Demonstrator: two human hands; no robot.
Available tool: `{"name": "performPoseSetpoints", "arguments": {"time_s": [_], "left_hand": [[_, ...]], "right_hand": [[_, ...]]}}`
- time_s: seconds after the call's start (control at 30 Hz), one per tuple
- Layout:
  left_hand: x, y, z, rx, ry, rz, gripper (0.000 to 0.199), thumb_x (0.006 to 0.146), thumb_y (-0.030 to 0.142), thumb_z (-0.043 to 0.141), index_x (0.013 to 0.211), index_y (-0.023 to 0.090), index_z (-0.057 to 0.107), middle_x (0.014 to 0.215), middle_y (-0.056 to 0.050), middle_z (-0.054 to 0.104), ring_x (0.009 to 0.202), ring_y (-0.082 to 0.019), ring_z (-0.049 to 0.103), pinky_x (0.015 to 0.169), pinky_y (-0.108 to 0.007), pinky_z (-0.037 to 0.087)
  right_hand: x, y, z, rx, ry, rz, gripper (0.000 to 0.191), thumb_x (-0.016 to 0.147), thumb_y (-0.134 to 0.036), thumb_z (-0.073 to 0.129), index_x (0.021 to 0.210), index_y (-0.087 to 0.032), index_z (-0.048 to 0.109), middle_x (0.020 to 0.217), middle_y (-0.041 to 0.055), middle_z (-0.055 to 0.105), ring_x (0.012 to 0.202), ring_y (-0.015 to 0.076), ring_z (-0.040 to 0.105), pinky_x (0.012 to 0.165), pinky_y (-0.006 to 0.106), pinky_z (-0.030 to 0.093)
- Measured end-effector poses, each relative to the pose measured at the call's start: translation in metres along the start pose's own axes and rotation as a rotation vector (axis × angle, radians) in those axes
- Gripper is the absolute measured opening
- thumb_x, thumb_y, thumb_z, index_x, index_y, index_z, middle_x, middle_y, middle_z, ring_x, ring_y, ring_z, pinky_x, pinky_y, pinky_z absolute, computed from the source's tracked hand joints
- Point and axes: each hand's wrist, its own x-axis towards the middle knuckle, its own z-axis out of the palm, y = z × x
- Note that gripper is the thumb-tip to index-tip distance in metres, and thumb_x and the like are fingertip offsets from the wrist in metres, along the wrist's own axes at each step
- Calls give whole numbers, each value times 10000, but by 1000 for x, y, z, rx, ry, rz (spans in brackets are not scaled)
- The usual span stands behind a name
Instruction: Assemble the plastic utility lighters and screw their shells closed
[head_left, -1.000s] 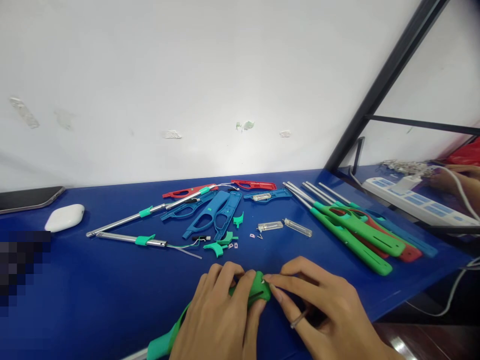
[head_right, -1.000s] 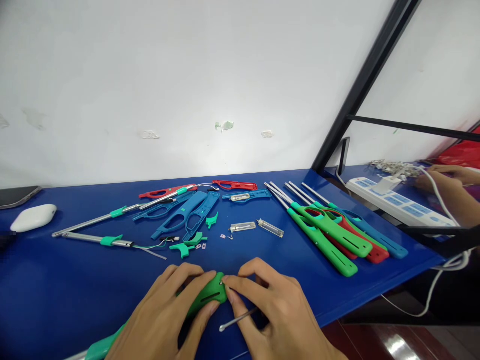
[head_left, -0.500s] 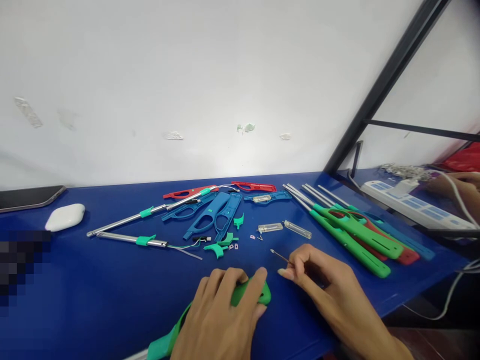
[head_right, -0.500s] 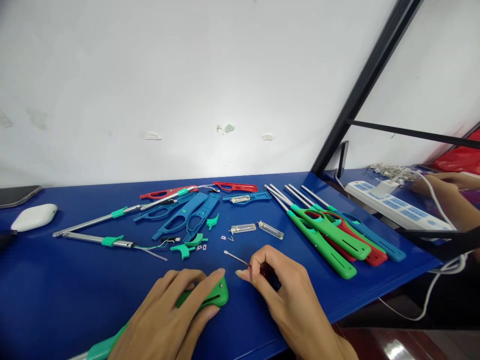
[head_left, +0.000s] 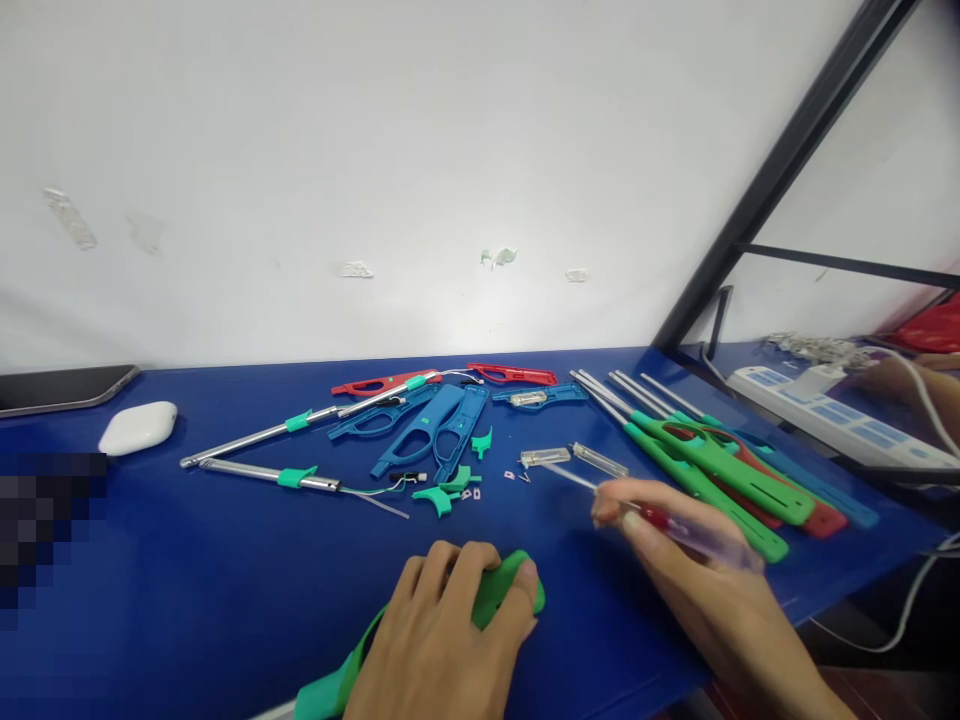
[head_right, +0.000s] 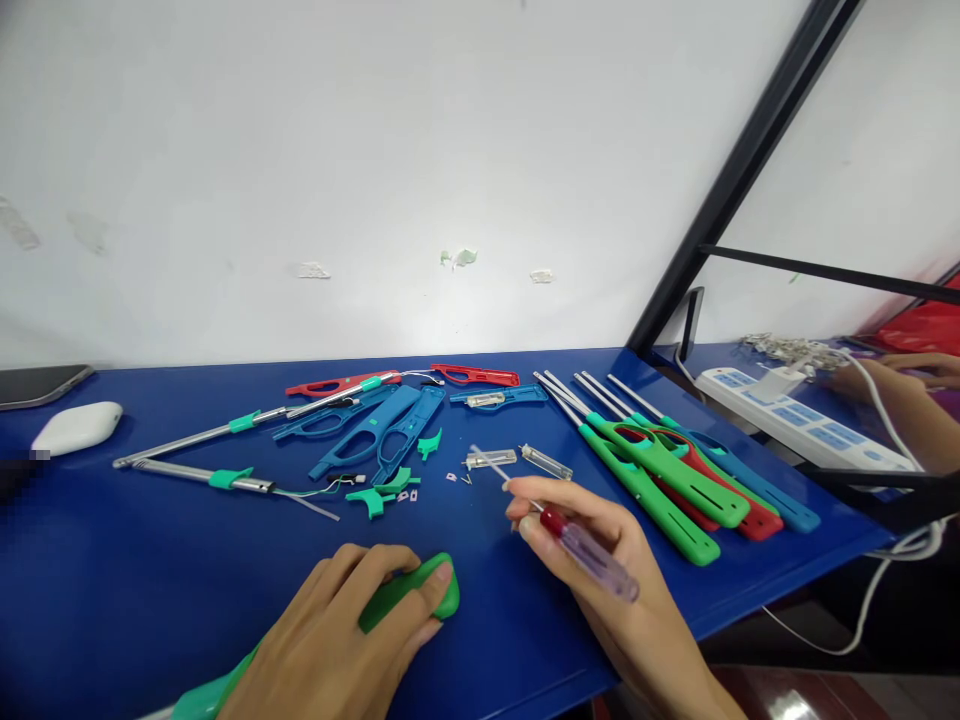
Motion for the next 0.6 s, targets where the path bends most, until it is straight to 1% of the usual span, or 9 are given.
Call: {"name": "performPoseSetpoints", "arguments": {"time_s": [0.03, 0.07, 0.13, 0.2, 0.3, 0.37, 0.47, 0.53, 0.6], "left_hand": [[0, -1, 0, -4, -11, -4, 395, 1106, 200, 411, 1385, 351, 648, 1222, -43, 748, 1001, -274, 760, 805, -520, 702], [0, -1, 0, -8, -24, -6, 394, 1106, 201, 416, 1383, 356, 649, 1236, -38, 748, 1025, -277, 761, 823, -528, 703], [0, -2, 1, -21, -49, -15, 395, 1104, 199, 430, 1385, 367, 649, 1250, -22, 749, 1059, -276, 761, 853, -534, 703], [0, -2, 1, -28, -66, -25, 398, 1103, 204, 438, 1405, 372, 636, 1250, -15, 750, 1070, -276, 760, 855, -532, 705], [2, 0, 2, -48, -61, -49, 382, 1103, 233, 459, 1422, 372, 617, 1210, -12, 750, 1037, -267, 762, 844, -532, 705], [3, 1, 3, -72, -40, -69, 358, 1101, 256, 490, 1412, 383, 612, 1178, 2, 748, 1009, -253, 762, 846, -526, 703], [3, 1, 7, -92, -6, -105, 334, 1091, 308, 556, 1414, 382, 592, 1185, 19, 752, 1012, -249, 765, 873, -526, 695], [1, 1, 9, -77, 29, -130, 372, 1081, 340, 586, 1452, 348, 560, 1221, 6, 757, 1044, -262, 771, 897, -528, 688], [-1, 1, 9, -72, 50, -135, 394, 1079, 350, 590, 1469, 322, 546, 1227, -6, 759, 1059, -266, 773, 900, -517, 687]], "right_hand": [[-1, 0, 1, -53, 16, -34, 218, 944, -450, 818, 1065, -269, 833, 963, 53, 811, 899, 214, 792, 821, 273, 663], [-2, -1, 3, -94, 25, -72, 209, 971, -462, 784, 981, -255, 811, 928, 47, 786, 871, 204, 767, 799, 262, 651], [-2, -6, 8, -130, 18, -145, 297, 1025, -485, 706, 862, -240, 745, 905, 46, 753, 860, 196, 727, 794, 256, 628], [-3, -12, 12, -138, -9, -180, 329, 1058, -474, 657, 838, -237, 718, 934, 52, 756, 885, 197, 718, 808, 254, 614], [-4, -16, 16, -177, 4, -220, 206, 1073, -402, 652, 980, -254, 762, 914, 28, 760, 833, 178, 735, 759, 233, 614], [-6, -15, 19, -219, 30, -300, 117, 1061, -339, 679, 1125, -277, 755, 871, 0, 756, 777, 164, 745, 753, 235, 624], [-8, -13, 23, -260, 23, -410, 242, 1051, -249, 681, 1286, -306, 672, 860, -20, 766, 781, 171, 770, 777, 263, 638], [-9, -13, 26, -272, 2, -445, 292, 1050, -209, 666, 1312, -329, 624, 852, -34, 770, 759, 168, 769, 784, 275, 638], [-8, -15, 29, -281, -26, -474, 320, 1045, -185, 658, 1319, -338, 598, 848, -45, 771, 744, 160, 763, 824, 288, 637]]}}
